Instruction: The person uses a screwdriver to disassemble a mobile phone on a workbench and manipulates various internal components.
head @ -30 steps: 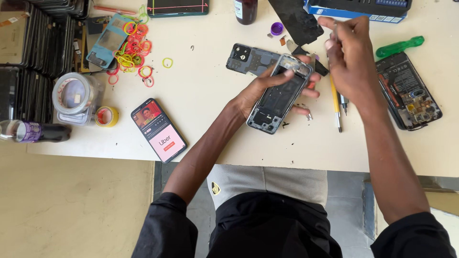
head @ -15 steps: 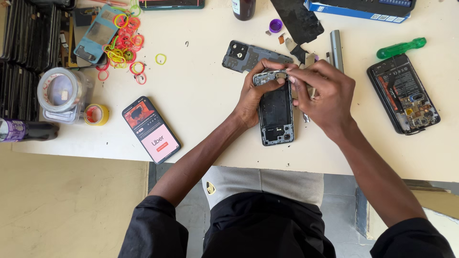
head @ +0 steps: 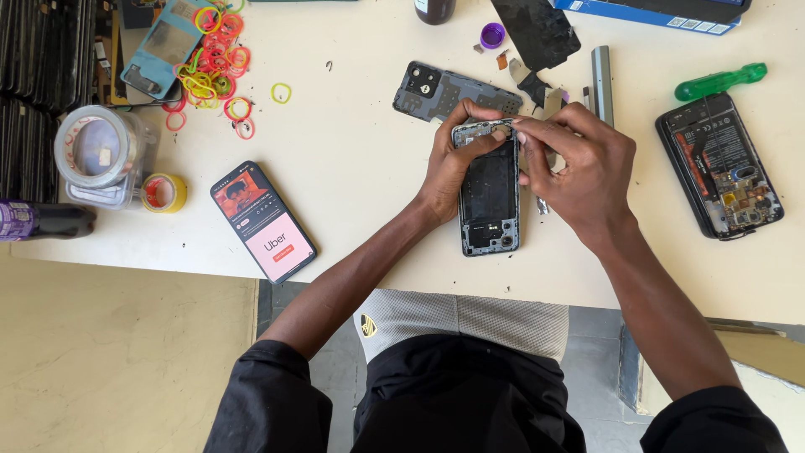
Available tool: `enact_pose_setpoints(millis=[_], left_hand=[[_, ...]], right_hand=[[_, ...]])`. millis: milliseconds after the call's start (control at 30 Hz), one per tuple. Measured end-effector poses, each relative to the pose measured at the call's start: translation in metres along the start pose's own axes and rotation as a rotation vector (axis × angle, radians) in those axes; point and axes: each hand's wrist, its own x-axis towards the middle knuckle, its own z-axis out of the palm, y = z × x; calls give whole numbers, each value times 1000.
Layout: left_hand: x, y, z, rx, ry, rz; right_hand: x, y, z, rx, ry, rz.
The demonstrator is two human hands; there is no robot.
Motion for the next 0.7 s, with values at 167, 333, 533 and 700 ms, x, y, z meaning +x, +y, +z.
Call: enact_pose_setpoints(millis=[167, 333, 533, 700], left_hand=[[0, -2, 1, 98, 15, 77], [3, -9, -5, 289, 51, 127], [4, -17, -15, 428, 37, 203], [3, -11, -11, 423, 16, 171]], right_hand=[[-4, -1, -1, -51, -11, -32], [-5, -3, 1, -103, -15, -83], [-5, -2, 5, -100, -32, -88], [-2, 1, 4, -67, -77, -83]])
